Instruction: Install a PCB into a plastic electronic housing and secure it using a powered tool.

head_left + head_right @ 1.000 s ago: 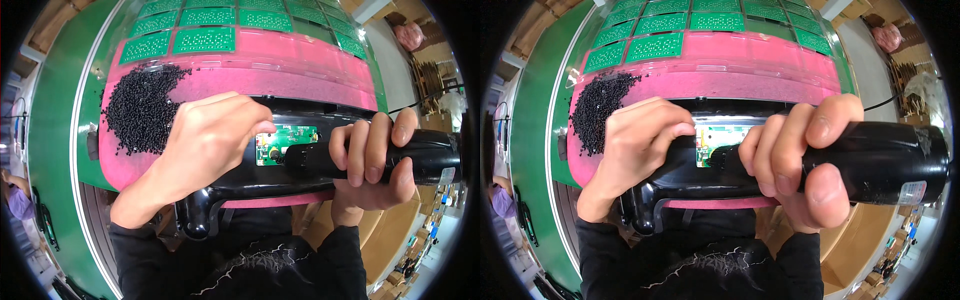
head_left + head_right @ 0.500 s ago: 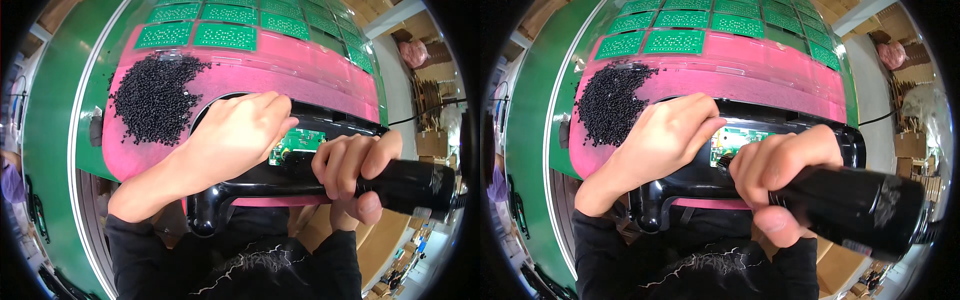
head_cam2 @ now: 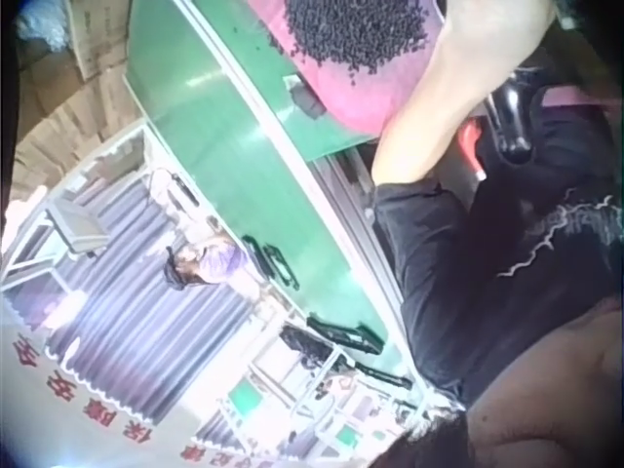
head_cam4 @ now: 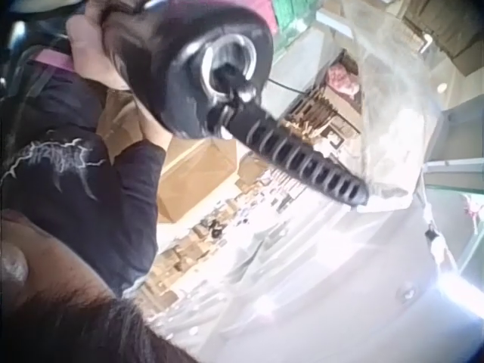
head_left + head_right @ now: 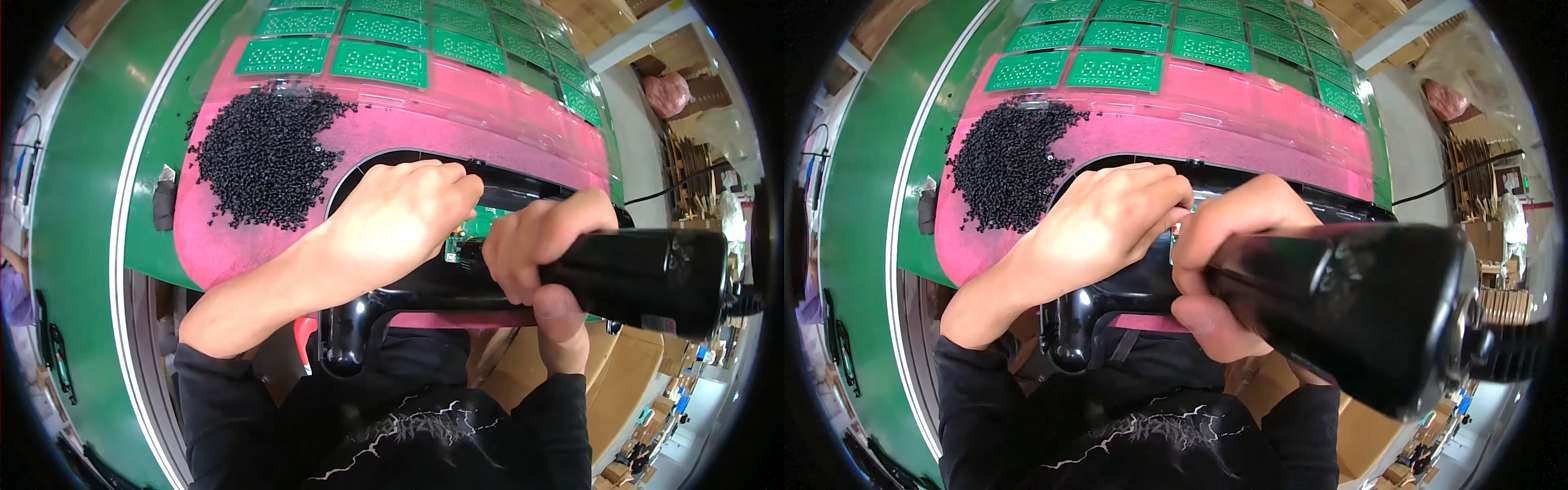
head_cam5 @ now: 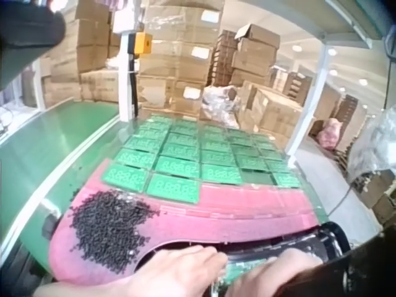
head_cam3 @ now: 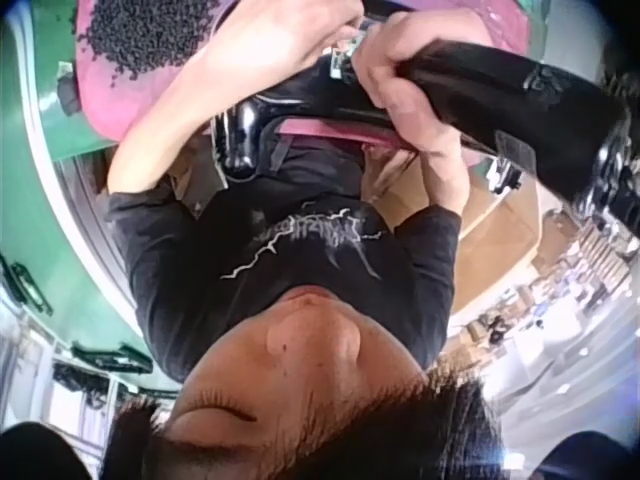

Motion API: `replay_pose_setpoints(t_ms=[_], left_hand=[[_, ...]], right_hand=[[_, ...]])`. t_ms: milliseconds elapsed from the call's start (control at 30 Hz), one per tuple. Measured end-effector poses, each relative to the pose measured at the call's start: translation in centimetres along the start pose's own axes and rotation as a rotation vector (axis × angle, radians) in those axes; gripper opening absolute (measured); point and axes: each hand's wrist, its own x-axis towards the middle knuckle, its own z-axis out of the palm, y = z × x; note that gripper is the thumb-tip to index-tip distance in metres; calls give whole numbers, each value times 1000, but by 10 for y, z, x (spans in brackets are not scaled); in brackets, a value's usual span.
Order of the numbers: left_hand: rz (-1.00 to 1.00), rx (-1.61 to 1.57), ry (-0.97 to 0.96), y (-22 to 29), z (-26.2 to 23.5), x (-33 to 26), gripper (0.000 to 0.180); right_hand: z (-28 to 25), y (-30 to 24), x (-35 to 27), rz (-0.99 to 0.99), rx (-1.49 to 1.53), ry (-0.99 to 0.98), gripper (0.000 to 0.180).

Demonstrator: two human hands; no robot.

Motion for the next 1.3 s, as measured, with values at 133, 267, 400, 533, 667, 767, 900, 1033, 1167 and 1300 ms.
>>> replay_pose_setpoints(t_ms=[133,267,400,533,667,767,900,1033,1167,1300], left_hand=[[-9,-30,-70,0,-1,0,16],[-2,-69,-92,1,-1,1,15],[135,-202,-90,3,-4,9,13],[184,-270,-85,6,-5,12,15],[187,-274,-50,7,-2,11,16],[168,-258,-80,8,0,13,17],[80,-298,-133,12,0,14,26],[-81,-26,-302,17,-4,11,65],[-152,-14,-414,16,-6,13,71],[-140,-23,-389,12,-3,11,70]], right_hand=[[7,-3,-5,-6,82,137,32],[2,-10,-10,-168,124,222,35],[-15,-24,-12,-377,144,127,27],[-10,-28,-11,-457,173,169,23],[-12,-29,-12,-445,143,141,25],[-14,-32,-11,-404,56,157,24],[-17,-34,-19,-389,39,231,25],[-29,-26,-28,-263,-94,469,26],[-48,-14,-36,-274,-88,477,25],[-51,-10,-35,-278,-35,466,24]])
